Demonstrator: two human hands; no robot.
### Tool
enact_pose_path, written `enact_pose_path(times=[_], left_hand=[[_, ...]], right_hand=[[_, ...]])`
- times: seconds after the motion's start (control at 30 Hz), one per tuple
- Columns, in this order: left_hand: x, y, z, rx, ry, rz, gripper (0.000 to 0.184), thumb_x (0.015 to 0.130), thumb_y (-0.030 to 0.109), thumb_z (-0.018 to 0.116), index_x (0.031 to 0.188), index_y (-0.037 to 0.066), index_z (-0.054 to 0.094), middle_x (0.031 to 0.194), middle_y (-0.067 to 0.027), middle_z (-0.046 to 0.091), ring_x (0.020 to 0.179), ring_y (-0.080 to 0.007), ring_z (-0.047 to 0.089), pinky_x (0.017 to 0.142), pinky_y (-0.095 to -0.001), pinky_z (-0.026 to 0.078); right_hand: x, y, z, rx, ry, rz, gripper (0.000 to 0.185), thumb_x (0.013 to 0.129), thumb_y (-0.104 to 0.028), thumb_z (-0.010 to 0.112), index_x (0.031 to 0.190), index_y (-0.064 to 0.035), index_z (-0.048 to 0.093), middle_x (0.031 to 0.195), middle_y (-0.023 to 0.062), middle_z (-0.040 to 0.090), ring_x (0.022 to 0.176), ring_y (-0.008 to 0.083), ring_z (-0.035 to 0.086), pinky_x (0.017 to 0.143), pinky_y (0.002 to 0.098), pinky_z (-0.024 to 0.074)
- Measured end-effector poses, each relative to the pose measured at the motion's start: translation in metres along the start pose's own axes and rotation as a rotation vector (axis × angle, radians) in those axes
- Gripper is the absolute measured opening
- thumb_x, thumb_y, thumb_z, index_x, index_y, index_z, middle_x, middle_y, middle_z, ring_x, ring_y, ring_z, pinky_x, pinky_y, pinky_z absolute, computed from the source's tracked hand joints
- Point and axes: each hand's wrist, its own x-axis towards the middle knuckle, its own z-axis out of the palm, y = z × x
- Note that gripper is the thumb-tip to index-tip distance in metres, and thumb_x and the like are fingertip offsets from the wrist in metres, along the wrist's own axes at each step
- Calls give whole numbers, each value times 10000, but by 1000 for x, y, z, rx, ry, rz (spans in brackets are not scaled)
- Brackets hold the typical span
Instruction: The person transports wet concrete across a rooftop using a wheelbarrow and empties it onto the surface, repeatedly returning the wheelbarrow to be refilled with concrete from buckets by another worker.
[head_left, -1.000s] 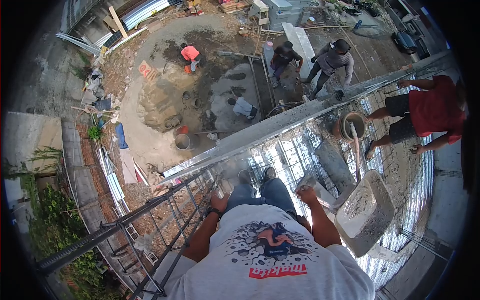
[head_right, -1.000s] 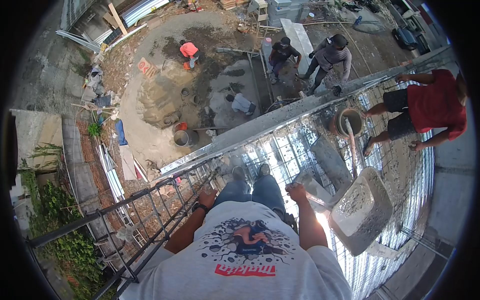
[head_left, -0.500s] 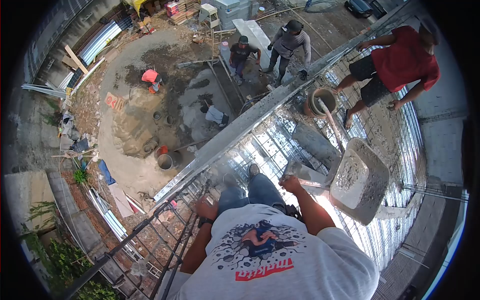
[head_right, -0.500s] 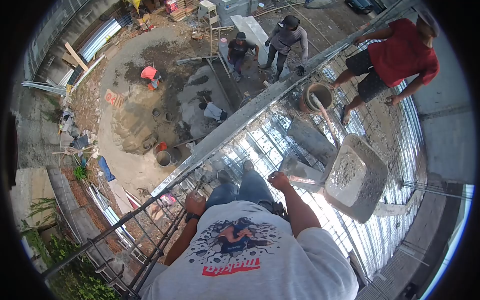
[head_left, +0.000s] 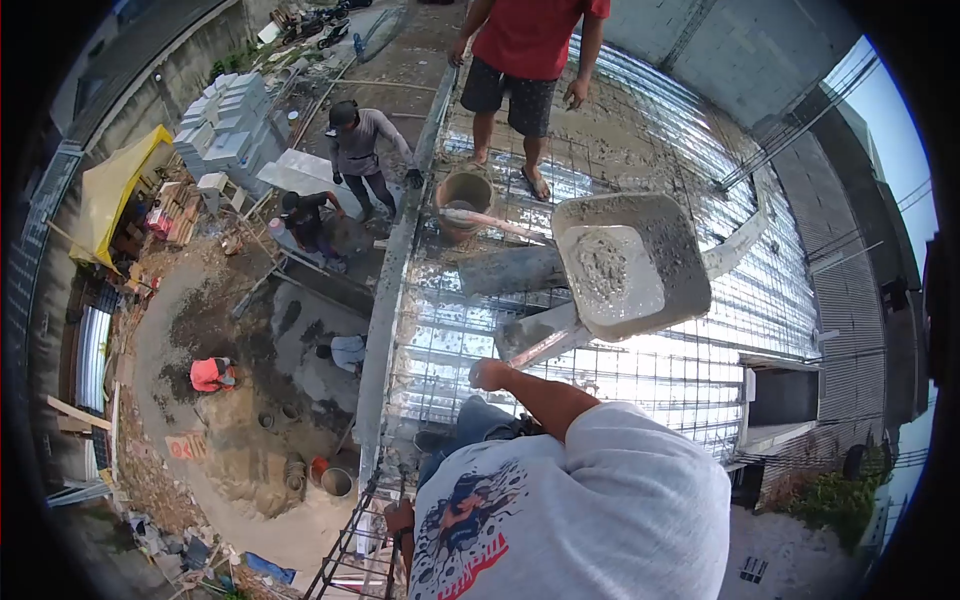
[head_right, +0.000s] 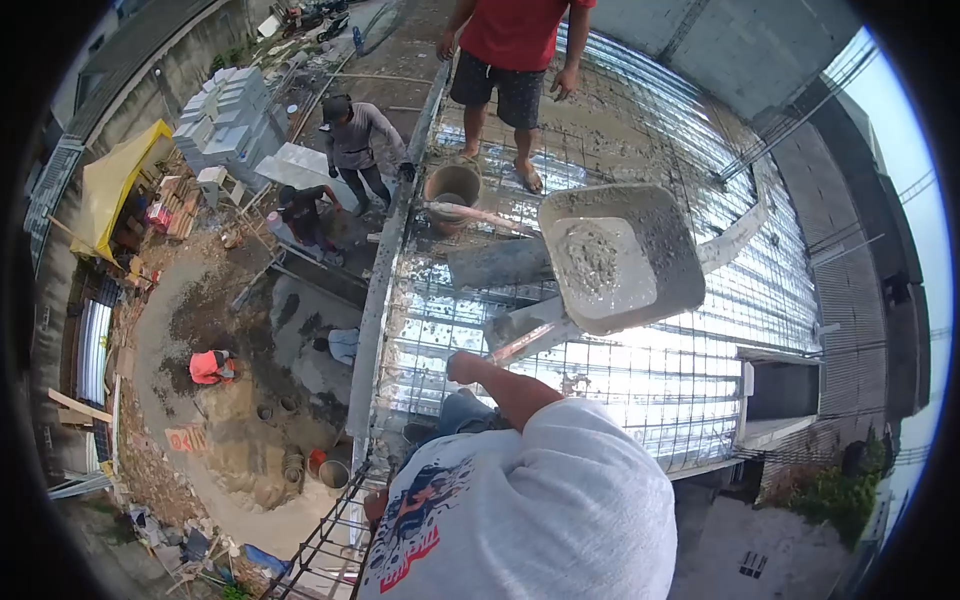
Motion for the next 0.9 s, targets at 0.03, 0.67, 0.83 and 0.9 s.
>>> enact_pose_path(times=[0.03,0.67,0.83,0.9], left_hand=[[5,0,-2,8,-20,10,568,698,487,654,1029,26,631,1001,-222,636,961,-387,604,832,-467,463],[83,123,-43,-134,-42,357,381,808,374,556,920,23,654,861,-200,655,866,-340,623,764,-424,468],[53,200,-49,-252,6,180,374,838,379,541,900,34,669,870,-184,659,863,-366,616,761,-437,467],[25,238,-70,-330,-17,18,478,778,459,608,929,9,664,903,-165,675,885,-340,632,777,-431,468]], right_hand=[[-7,-1,-9,21,81,-20,225,711,-289,671,839,-106,699,908,108,670,879,305,620,768,407,493],[-191,161,50,-351,-208,160,149,693,-164,647,825,-131,707,772,67,688,763,259,671,577,405,531],[-205,185,64,768,132,432,110,785,-145,661,852,-59,678,758,41,663,563,128,613,451,262,463],[-214,178,35,1245,146,583,132,799,-134,654,892,-41,653,771,55,659,550,120,603,439,242,443]])
